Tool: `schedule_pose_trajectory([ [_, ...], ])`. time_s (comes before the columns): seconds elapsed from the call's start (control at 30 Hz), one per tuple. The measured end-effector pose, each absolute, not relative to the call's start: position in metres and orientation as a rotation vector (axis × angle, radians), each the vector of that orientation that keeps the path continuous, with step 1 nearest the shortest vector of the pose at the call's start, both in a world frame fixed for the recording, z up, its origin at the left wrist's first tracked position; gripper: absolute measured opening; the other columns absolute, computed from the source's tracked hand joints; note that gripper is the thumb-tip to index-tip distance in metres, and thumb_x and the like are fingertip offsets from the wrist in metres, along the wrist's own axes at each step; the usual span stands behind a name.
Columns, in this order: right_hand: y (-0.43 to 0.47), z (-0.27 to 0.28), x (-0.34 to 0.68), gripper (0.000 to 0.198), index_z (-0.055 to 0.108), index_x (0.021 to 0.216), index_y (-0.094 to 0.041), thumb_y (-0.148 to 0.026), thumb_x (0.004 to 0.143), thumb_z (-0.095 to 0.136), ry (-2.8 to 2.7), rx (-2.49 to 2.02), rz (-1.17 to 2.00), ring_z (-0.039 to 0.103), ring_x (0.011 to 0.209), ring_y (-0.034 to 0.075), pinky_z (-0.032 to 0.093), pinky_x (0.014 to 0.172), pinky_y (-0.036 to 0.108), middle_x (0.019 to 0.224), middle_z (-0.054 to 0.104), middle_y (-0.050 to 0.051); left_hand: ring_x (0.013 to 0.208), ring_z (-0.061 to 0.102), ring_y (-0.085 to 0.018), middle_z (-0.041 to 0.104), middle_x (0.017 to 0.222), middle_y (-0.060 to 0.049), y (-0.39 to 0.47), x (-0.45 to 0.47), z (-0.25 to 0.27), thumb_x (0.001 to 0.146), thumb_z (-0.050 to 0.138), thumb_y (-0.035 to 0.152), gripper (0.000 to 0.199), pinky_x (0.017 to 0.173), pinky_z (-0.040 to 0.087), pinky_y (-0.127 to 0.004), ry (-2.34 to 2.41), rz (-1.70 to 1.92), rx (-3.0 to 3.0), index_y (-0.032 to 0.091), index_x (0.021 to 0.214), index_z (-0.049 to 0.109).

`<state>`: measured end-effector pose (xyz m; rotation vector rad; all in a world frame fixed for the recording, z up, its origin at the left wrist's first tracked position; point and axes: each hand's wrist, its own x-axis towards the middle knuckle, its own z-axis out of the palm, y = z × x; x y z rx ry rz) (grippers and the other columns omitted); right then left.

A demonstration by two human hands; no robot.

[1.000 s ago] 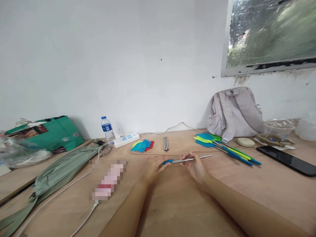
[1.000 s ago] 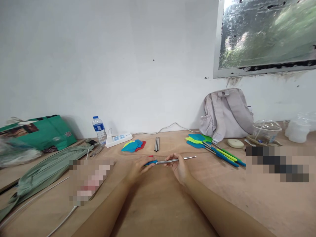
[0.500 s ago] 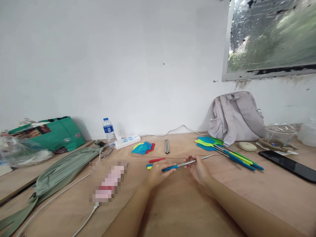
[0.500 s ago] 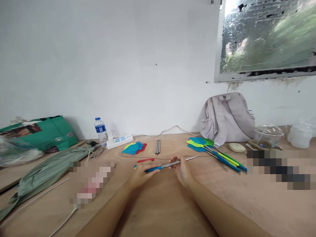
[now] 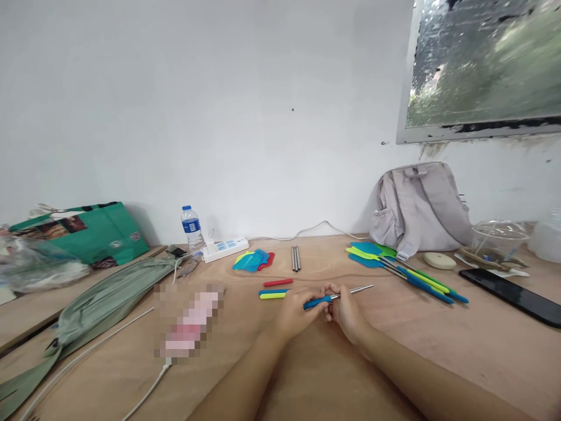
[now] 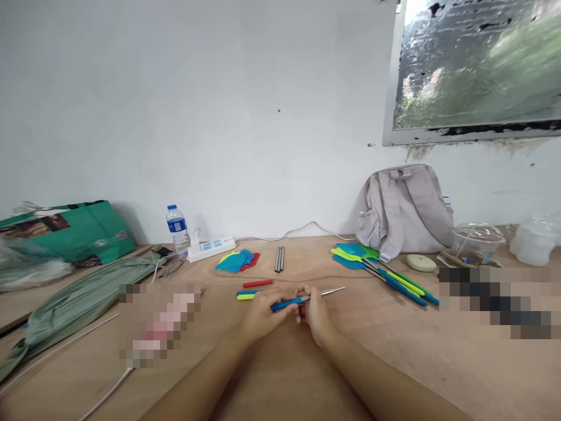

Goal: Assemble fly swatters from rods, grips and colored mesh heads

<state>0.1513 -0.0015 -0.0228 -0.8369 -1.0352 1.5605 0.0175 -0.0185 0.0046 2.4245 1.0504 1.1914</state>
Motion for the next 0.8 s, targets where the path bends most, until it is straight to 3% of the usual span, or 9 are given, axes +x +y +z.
schedule_pose_trajectory([
  [0.37, -0.013, -0.025, 0.139, 0.018, 0.033, 0.053, -0.022, -0.037, 0.062, 0.028, -0.938, -0.857, 1.676, 0.016, 0.025, 0.006, 0.019, 0.030, 0.017, 0.029, 0.024, -0.010, 0.075, 0.060, -0.014, 0.067, 0.081, -0.003, -0.021, 0.019, -0.005, 0.079, 0.053, 0.028, 0.016, 0.067, 0.046, -0.023, 1.007, 1.176, 2.509, 0.020, 0.085, 0.065],
  [0.8, -0.012, -0.024, 0.138, 0.016, 0.036, 0.051, -0.021, -0.033, 0.062, 0.034, -0.803, -0.821, 1.676, 0.017, 0.028, 0.005, 0.016, 0.032, 0.017, 0.032, 0.026, -0.009, 0.079, 0.060, -0.014, 0.066, 0.087, -0.003, -0.019, 0.024, -0.006, 0.081, 0.049, 0.027, 0.019, 0.069, 0.046, -0.024, 0.960, 1.214, 2.581, 0.022, 0.094, 0.062],
])
